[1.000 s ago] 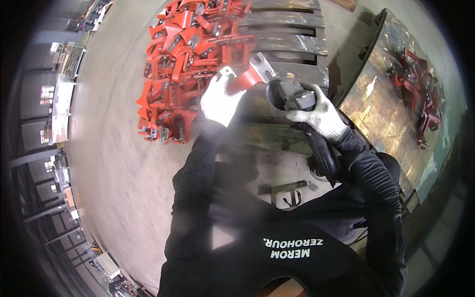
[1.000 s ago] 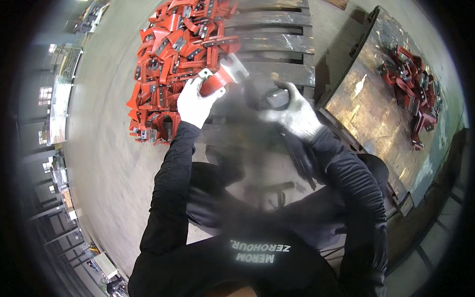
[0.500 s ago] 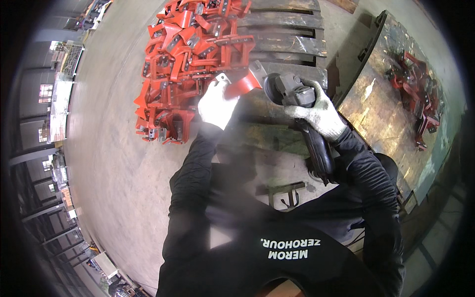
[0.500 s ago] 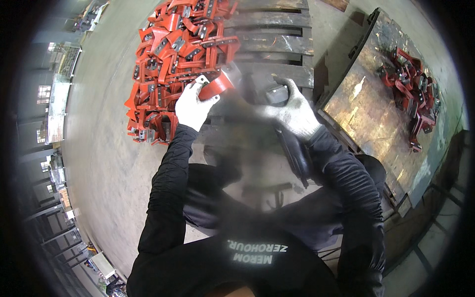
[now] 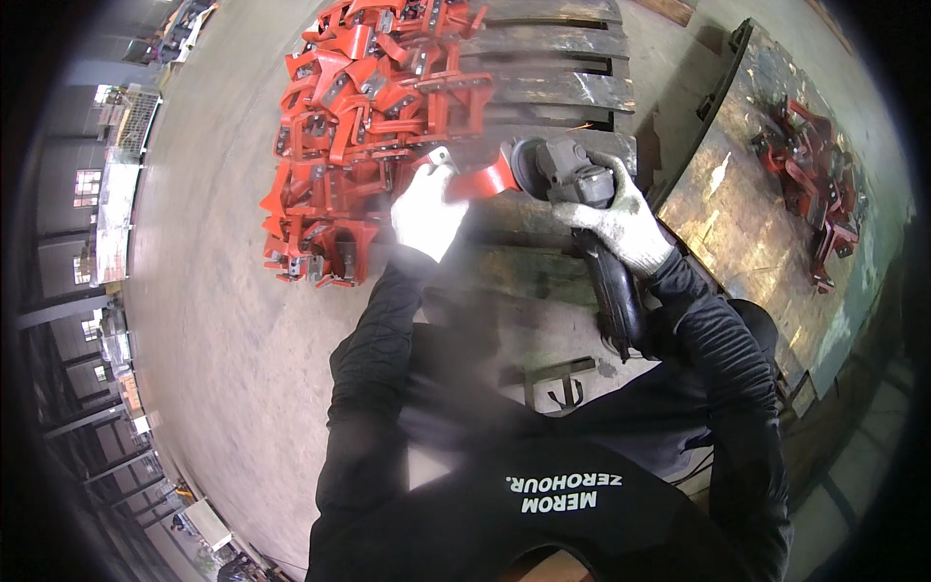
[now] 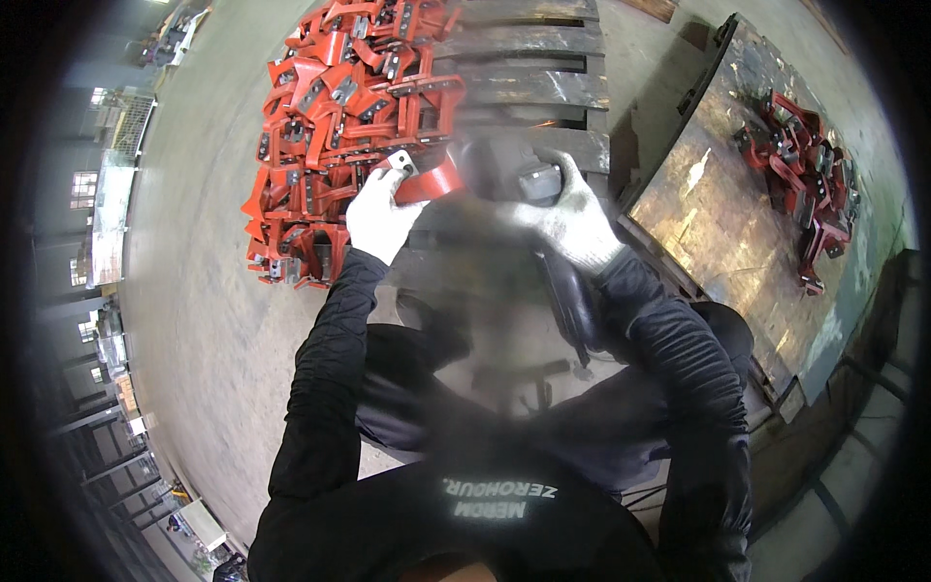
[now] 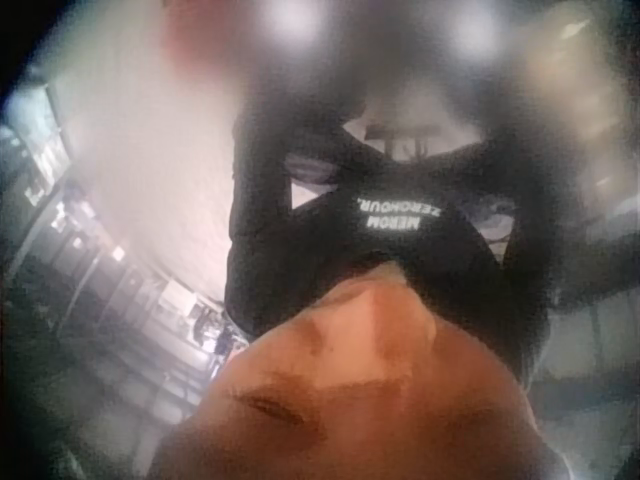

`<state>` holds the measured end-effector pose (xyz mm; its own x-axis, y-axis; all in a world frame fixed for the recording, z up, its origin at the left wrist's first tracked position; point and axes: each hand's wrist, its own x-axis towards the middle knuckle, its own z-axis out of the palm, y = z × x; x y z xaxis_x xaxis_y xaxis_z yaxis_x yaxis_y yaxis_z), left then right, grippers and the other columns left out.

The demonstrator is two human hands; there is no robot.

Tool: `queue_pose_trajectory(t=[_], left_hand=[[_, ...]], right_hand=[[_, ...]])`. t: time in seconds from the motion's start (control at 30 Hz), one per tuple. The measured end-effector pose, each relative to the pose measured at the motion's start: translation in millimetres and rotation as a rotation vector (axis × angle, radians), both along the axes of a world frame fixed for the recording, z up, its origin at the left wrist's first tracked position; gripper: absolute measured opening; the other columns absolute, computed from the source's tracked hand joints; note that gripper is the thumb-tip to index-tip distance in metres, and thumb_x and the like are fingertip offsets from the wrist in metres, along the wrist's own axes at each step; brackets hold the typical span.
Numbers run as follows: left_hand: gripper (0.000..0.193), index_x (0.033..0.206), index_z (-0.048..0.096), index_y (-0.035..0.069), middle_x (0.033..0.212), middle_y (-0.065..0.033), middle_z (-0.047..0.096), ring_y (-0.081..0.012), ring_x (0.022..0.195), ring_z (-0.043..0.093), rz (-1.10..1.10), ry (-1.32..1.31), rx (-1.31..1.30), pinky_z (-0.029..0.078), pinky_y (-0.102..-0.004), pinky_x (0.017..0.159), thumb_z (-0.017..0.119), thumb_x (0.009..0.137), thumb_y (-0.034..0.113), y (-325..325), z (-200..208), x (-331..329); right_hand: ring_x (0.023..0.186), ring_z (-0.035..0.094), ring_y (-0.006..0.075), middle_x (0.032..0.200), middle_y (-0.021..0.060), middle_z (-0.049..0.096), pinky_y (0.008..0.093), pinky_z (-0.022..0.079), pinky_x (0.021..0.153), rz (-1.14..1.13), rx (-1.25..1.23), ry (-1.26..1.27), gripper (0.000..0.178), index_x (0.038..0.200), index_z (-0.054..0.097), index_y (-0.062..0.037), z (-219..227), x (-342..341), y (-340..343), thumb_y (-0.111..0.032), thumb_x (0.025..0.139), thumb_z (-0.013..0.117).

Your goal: The person uses an angle grinder to smooth the edges of red metal parts. They pick up each part from a pile on a wooden pallet, grind its edges while holding it with a gloved hand, and place it back on the pallet.

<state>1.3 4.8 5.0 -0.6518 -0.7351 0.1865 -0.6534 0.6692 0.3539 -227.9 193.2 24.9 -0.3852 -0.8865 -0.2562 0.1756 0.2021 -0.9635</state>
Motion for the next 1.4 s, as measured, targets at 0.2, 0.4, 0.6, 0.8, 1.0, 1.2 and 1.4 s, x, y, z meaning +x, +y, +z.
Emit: queue_pose_trajectory(t=[0.2, 0.4, 0.6, 0.8, 1.0, 1.2, 1.4], left_hand=[[0.051, 0.117, 0.068, 0.003, 0.111, -0.0088, 0.069, -0.0244, 0.098, 0.070, -0.038, 0.069, -0.022, 0.056, -0.0323, 0.086, 0.087, 0.073, 0.020, 0, -9, 0], [0.052, 0.117, 0.068, 0.002, 0.111, -0.0092, 0.068, -0.0242, 0.097, 0.069, -0.008, 0.000, 0.005, 0.056, -0.0310, 0.086, 0.088, 0.072, 0.019, 2, -6, 1], [0.052, 0.115, 0.068, 0.002, 0.108, -0.0099, 0.067, -0.0259, 0.092, 0.070, -0.066, 0.077, -0.008, 0.056, -0.0311, 0.081, 0.088, 0.072, 0.024, -5, -18, 3], [0.054, 0.119, 0.066, -0.001, 0.112, -0.0103, 0.067, -0.0218, 0.099, 0.069, -0.039, 0.013, 0.080, 0.056, -0.0299, 0.088, 0.088, 0.073, 0.016, 5, -3, 0], [0.052, 0.118, 0.066, -0.001, 0.113, -0.0096, 0.067, -0.0205, 0.103, 0.068, -0.062, 0.166, 0.076, 0.054, -0.0285, 0.091, 0.088, 0.073, 0.015, -11, -23, 8], [0.048, 0.115, 0.067, 0.000, 0.111, -0.0111, 0.066, -0.0238, 0.093, 0.069, -0.047, 0.070, 0.102, 0.055, -0.0320, 0.083, 0.087, 0.073, 0.014, -2, -2, 3], [0.043, 0.115, 0.065, 0.000, 0.108, -0.0165, 0.068, -0.0324, 0.091, 0.070, -0.036, 0.189, 0.024, 0.056, -0.0380, 0.080, 0.080, 0.079, 0.016, -6, -2, 0]], right_hand=[[0.104, 0.065, 0.0187, 0.121, 0.0140, 0.065, 0.0340, 0.055, 0.092, 0.045, 0.050, 0.014, 0.092, 0.147, 0.036, -0.0013, -1, -4, 2, -0.019, 0.075, 0.091], [0.106, 0.065, 0.0193, 0.123, 0.0149, 0.065, 0.0340, 0.055, 0.092, 0.013, 0.027, 0.051, 0.094, 0.148, 0.033, -0.0001, 1, -4, 1, -0.016, 0.075, 0.090], [0.104, 0.064, 0.0186, 0.121, 0.0140, 0.064, 0.0330, 0.056, 0.088, 0.054, 0.004, -0.017, 0.093, 0.147, 0.034, -0.0012, 1, -5, 6, -0.015, 0.075, 0.091], [0.109, 0.063, 0.0200, 0.122, 0.0145, 0.064, 0.0336, 0.054, 0.093, 0.022, 0.040, 0.038, 0.094, 0.147, 0.034, -0.0008, 0, -5, 1, -0.016, 0.075, 0.091], [0.106, 0.064, 0.0196, 0.121, 0.0148, 0.065, 0.0323, 0.054, 0.091, 0.092, 0.034, -0.018, 0.092, 0.147, 0.034, -0.0011, 6, -5, 8, -0.016, 0.075, 0.090], [0.085, 0.065, 0.0154, 0.108, 0.0094, 0.065, 0.0336, 0.057, 0.076, 0.030, 0.077, -0.081, 0.075, 0.141, 0.043, -0.0059, -1, -16, 2, -0.022, 0.080, 0.085], [0.089, 0.066, 0.0166, 0.109, 0.0110, 0.065, 0.0343, 0.057, 0.081, 0.279, -0.040, 0.010, 0.055, 0.133, 0.053, -0.0054, -32, -30, 17, -0.025, 0.087, 0.077]])
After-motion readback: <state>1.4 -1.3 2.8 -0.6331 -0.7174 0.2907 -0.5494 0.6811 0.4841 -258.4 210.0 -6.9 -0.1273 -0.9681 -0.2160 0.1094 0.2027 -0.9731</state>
